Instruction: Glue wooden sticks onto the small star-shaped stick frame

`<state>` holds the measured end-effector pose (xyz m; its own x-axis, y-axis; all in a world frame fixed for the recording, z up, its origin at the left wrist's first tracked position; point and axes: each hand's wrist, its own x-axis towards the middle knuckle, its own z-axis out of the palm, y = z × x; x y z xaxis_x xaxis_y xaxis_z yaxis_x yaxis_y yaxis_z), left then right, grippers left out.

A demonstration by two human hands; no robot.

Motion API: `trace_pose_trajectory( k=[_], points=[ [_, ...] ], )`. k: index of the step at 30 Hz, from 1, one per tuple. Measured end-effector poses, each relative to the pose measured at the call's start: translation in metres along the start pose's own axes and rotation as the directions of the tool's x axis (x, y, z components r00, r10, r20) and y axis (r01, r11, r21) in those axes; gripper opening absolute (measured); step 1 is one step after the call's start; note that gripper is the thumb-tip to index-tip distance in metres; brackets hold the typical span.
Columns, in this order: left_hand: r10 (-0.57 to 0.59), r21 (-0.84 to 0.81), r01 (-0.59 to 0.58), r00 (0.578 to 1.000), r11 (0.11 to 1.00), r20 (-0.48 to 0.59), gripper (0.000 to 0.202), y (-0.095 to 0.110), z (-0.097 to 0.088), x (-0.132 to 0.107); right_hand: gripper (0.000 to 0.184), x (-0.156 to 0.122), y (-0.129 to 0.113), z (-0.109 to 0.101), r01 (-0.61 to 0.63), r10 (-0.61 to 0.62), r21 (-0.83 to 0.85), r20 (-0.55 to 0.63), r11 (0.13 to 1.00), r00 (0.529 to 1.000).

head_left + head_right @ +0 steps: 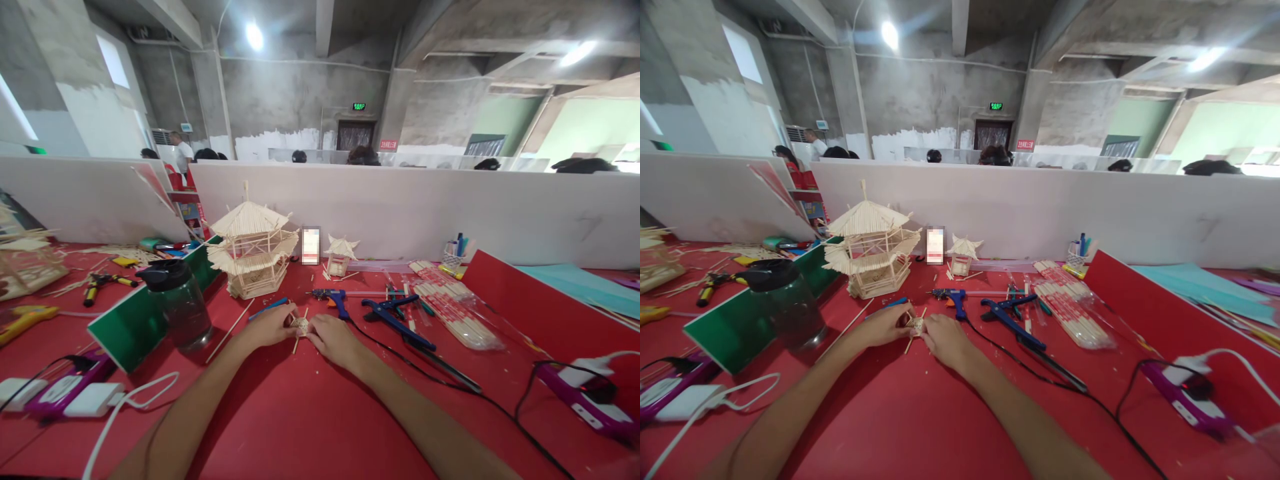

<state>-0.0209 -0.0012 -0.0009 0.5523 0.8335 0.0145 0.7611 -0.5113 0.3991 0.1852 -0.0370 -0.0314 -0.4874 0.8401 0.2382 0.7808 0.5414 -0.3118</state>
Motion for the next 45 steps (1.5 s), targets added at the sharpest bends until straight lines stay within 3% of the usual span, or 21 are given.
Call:
trace_pose_trajectory(
  k=[7,12,25,31,36,40,45],
  points=[
    [0.135,0.029,-0.132,0.984,0.991,-0.119,0.033,0.001,0.001,0.001,0.011,-0.001,0.007,-0.009,-0.012,0.017,0.064,-0.068,0.998,0.998],
    [0.249,0.021,-0.248,0.964,0.969,-0.092,0.030,0.009,0.002,0.002,0.013,0.001,0.009,-0.007,0.023,-0.012,0.088,-0.127,0.996,0.992],
    [0.142,0.158,-0.131,0.988,0.979,-0.059,0.018,0.024,0.003,0.000,0.007,0.001,0.001,-0.009,-0.010,0.014,0.045,-0.103,0.999,0.995],
    [0.080,0.149,-0.067,0.993,0.987,-0.087,0.015,0.019,0.002,0.002,0.010,0.002,0.009,-0.010,-0.047,0.067,0.122,-0.168,0.991,0.983],
    [0.094,0.030,-0.091,0.986,0.995,-0.139,0.021,0.012,0.002,0.005,0.018,0.002,0.030,-0.022,-0.165,0.165,0.025,-0.275,0.986,0.947],
    [0.111,-0.165,-0.123,0.990,0.979,-0.083,0.030,0.015,0.007,0.006,0.029,0.000,0.046,-0.026,-0.330,0.308,-0.077,-0.212,0.941,0.928],
    [0.128,-0.213,-0.128,0.992,0.969,-0.013,0.030,0.015,0.011,0.006,0.033,0.000,0.053,-0.020,-0.348,0.335,-0.139,-0.108,0.927,0.936]
  ],
)
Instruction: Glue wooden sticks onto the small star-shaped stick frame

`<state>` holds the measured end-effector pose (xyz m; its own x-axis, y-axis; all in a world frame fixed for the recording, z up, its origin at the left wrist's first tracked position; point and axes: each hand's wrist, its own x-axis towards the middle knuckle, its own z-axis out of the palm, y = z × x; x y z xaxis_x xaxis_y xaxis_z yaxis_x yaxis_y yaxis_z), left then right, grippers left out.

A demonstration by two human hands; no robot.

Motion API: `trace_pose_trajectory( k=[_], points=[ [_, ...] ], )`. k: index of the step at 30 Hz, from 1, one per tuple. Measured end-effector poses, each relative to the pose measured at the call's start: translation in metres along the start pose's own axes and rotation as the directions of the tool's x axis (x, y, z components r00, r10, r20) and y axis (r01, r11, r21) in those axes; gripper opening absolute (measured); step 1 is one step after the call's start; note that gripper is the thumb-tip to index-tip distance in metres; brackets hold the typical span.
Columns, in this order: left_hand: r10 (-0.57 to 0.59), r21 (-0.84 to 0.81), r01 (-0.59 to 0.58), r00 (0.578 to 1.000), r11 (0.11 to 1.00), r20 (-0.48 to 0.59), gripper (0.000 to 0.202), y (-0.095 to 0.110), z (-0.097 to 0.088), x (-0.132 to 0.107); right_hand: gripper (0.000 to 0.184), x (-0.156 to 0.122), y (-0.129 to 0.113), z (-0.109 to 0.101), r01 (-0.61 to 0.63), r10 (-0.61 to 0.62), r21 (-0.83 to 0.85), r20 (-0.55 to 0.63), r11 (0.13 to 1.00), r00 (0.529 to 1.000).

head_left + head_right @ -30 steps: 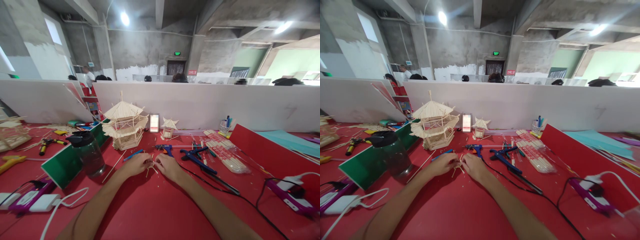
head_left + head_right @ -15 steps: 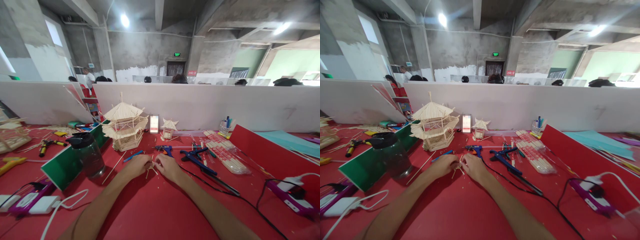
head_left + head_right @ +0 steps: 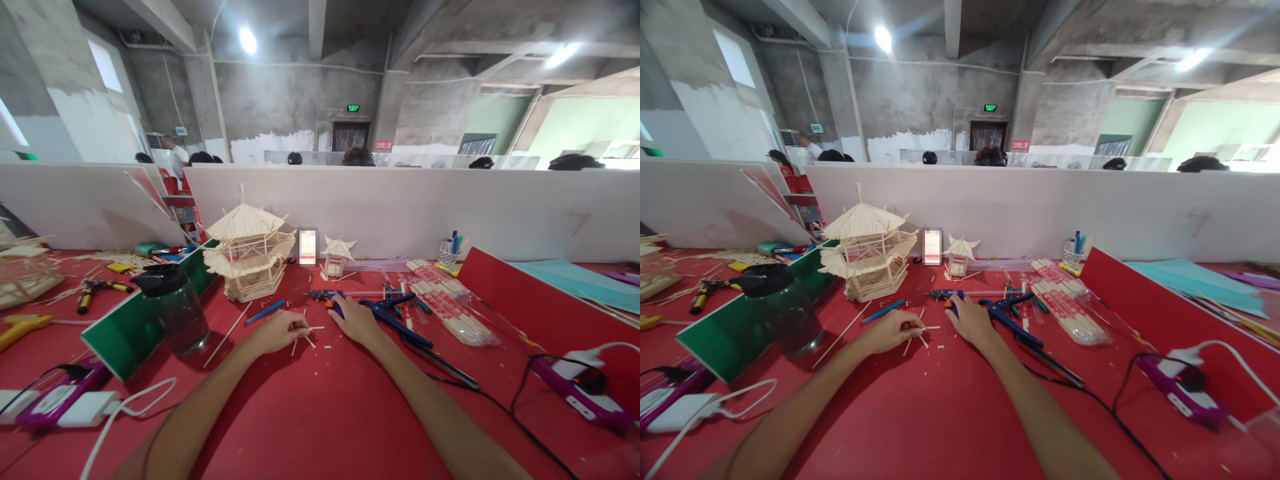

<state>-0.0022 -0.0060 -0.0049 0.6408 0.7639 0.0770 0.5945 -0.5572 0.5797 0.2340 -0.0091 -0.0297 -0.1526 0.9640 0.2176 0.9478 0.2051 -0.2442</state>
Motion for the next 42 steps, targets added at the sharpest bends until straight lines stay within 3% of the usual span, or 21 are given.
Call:
trace_pose_trajectory(
  k=[10,14,18,21,25,29,34,38,42],
  points=[
    [-0.005,0.021,0.005,1.000,1.000,-0.010,0.032,-0.012,-0.001,0.001,0.018,0.004,-0.001,-0.002,-0.022,0.017,0.113,0.045,0.993,0.999],
    [-0.023,0.032,0.024,0.999,0.999,-0.028,0.032,-0.012,-0.003,0.002,0.016,0.007,0.003,0.000,-0.072,0.086,0.241,-0.050,0.968,0.995],
    [-0.003,0.047,0.006,0.999,0.999,-0.046,0.034,-0.012,-0.005,0.002,0.013,0.011,0.007,0.000,-0.041,0.160,0.445,-0.235,0.895,0.959],
    [0.014,0.062,-0.011,0.999,0.998,-0.047,0.033,-0.013,-0.005,0.001,0.019,0.013,0.008,-0.004,0.060,0.202,0.699,-0.286,0.712,0.937],
    [0.028,0.059,-0.026,0.999,0.998,-0.040,0.031,-0.015,-0.004,0.001,0.036,0.012,0.004,-0.010,0.106,0.226,0.946,-0.180,0.307,0.957],
    [0.031,0.022,-0.031,0.999,0.999,-0.031,0.034,-0.019,-0.004,0.002,0.047,0.008,-0.001,-0.016,0.113,0.211,0.992,-0.123,0.056,0.970],
    [0.046,0.005,-0.046,0.998,0.999,-0.041,0.035,-0.023,-0.004,0.003,0.055,0.001,-0.002,-0.023,-0.022,0.130,0.977,0.051,-0.214,0.990],
    [0.034,0.000,-0.034,0.998,0.999,-0.043,0.036,-0.021,-0.005,0.002,0.057,-0.002,-0.002,-0.026,-0.118,0.052,0.931,0.144,-0.346,0.988],
    [0.048,-0.009,-0.049,0.998,0.999,-0.033,0.036,-0.020,-0.007,0.002,0.060,-0.001,-0.002,-0.025,-0.126,0.055,0.938,0.151,-0.322,0.987]
  ],
)
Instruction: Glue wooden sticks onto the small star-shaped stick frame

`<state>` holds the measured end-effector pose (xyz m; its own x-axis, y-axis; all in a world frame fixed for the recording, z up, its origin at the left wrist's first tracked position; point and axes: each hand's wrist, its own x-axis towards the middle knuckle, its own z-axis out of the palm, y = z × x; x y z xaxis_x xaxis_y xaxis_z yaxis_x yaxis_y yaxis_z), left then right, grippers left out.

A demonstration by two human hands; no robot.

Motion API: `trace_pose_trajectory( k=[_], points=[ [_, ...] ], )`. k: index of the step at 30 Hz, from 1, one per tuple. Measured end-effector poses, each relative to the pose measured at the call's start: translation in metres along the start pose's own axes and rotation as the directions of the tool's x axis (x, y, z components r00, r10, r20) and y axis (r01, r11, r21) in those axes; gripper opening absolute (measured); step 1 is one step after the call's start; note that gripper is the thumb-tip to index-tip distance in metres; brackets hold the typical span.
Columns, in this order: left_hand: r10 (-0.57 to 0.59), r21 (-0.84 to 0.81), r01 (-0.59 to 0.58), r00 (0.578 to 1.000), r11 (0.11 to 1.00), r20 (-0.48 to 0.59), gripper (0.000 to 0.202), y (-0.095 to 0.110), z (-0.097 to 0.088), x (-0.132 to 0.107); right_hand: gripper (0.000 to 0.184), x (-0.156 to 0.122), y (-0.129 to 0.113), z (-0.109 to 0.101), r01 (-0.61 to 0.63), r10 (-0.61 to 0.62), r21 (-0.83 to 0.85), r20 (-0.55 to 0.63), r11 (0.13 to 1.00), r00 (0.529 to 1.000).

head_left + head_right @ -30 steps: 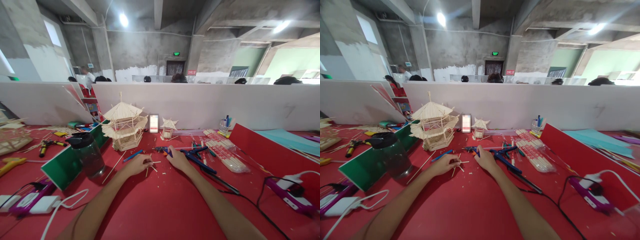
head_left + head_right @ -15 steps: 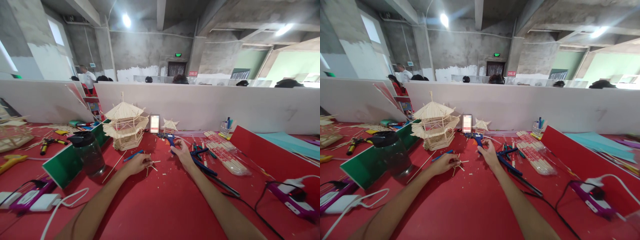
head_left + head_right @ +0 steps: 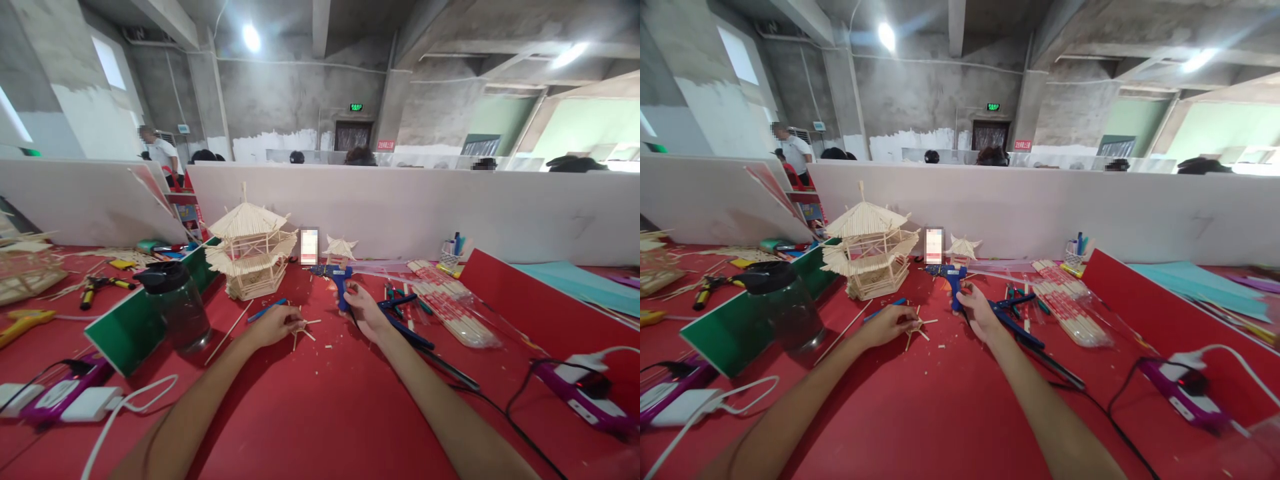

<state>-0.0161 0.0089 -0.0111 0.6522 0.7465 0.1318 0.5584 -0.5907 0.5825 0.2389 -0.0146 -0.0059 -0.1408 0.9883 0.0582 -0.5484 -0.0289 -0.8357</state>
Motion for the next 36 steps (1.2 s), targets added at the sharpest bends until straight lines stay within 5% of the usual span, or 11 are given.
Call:
trace_pose_trajectory(
  k=[9,17,21,27,32,36],
  points=[
    [-0.008,0.038,0.011,0.996,0.999,-0.092,0.036,-0.012,-0.011,-0.002,0.040,-0.002,0.005,0.002,0.078,-0.056,-0.198,0.118,0.977,0.991],
    [-0.049,0.045,0.052,0.996,0.998,-0.078,0.038,-0.008,-0.013,-0.002,0.041,-0.010,0.007,-0.008,0.083,0.196,-0.690,0.316,0.719,0.928],
    [-0.083,0.044,0.087,0.994,0.995,-0.069,0.037,-0.007,-0.013,-0.002,0.039,-0.013,0.012,-0.010,0.186,0.296,-0.750,0.458,0.635,0.838],
    [-0.078,0.040,0.082,0.992,0.996,-0.098,0.037,-0.006,-0.012,-0.001,0.023,-0.011,0.017,-0.002,0.590,0.138,-0.728,0.663,0.350,0.736],
    [-0.095,-0.046,0.090,0.988,0.995,-0.121,0.040,-0.007,-0.009,0.001,0.018,-0.006,0.026,-0.001,0.687,0.097,-0.682,0.724,0.253,0.683],
    [-0.112,-0.059,0.105,0.985,0.993,-0.129,0.039,-0.008,-0.007,0.002,0.017,-0.004,0.030,-0.001,0.689,0.105,-0.695,0.716,0.205,0.690]
  ],
)
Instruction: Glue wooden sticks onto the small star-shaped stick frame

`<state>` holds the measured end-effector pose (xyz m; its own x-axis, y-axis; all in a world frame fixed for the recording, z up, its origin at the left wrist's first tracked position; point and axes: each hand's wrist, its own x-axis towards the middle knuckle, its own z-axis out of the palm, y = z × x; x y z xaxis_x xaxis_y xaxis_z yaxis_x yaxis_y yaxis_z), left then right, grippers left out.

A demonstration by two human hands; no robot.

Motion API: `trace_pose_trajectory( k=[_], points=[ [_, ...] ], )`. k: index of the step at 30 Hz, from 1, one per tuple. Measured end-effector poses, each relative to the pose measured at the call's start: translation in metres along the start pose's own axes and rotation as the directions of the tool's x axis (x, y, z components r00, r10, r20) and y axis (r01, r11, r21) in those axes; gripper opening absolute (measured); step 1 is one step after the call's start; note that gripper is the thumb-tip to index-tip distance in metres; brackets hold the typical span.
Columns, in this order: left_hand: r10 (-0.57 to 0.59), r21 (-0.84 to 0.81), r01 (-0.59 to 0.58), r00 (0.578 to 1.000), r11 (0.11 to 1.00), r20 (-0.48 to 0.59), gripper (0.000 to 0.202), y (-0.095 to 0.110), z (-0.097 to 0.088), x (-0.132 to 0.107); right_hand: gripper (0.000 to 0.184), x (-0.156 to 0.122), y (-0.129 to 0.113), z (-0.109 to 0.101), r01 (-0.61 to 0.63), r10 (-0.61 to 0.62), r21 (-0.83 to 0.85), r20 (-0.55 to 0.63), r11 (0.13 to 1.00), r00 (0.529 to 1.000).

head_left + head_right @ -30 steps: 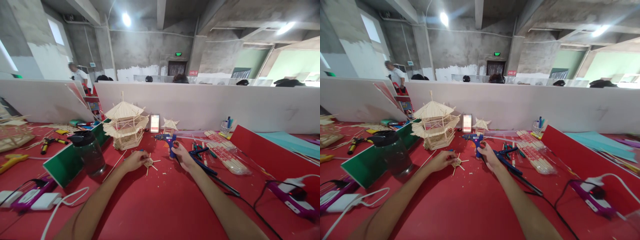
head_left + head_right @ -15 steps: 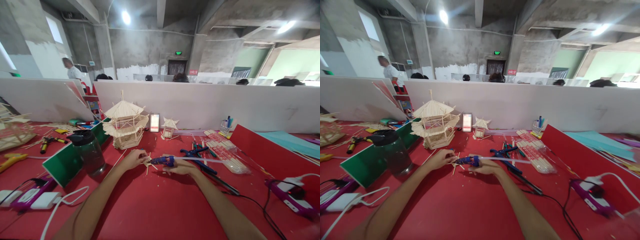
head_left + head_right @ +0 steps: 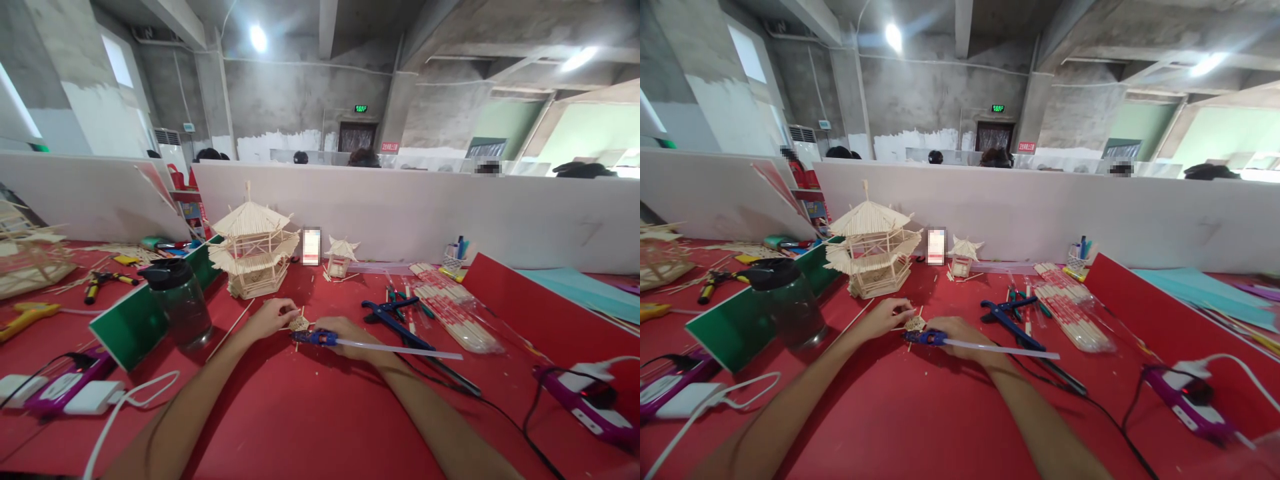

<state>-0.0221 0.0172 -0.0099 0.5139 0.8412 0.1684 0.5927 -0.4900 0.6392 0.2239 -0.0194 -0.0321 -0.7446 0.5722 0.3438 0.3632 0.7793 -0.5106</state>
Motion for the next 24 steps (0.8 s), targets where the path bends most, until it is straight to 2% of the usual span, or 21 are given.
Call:
trace_pose_trajectory(
  k=[4,7,11,14,18,24],
  points=[
    [0.010,0.008,-0.009,1.000,1.000,-0.022,0.037,-0.001,0.001,0.001,0.018,0.001,-0.006,-0.003,-0.038,0.038,0.004,0.031,0.999,0.999],
    [0.017,0.014,-0.016,0.999,1.000,-0.041,0.037,0.000,-0.001,0.000,0.016,0.001,-0.010,-0.010,-0.094,0.094,0.028,0.013,0.995,0.995],
    [0.020,0.028,-0.019,0.999,0.999,-0.043,0.037,0.003,-0.003,-0.001,0.025,-0.005,-0.012,-0.022,-0.162,0.162,0.012,0.015,0.987,0.987],
    [0.036,0.027,-0.036,0.999,0.999,-0.005,0.036,0.004,0.000,-0.001,0.028,-0.010,-0.012,-0.029,-0.158,0.159,-0.023,0.029,0.987,0.987],
    [0.088,0.024,-0.090,0.994,0.996,0.063,0.037,0.004,0.005,-0.001,0.028,-0.014,-0.013,-0.031,-0.232,0.231,-0.041,-0.024,0.972,0.973],
    [0.107,0.015,-0.109,0.991,0.994,0.074,0.040,0.000,0.009,-0.001,0.033,-0.013,-0.011,-0.030,-0.305,0.305,0.015,-0.035,0.952,0.952]
  ],
)
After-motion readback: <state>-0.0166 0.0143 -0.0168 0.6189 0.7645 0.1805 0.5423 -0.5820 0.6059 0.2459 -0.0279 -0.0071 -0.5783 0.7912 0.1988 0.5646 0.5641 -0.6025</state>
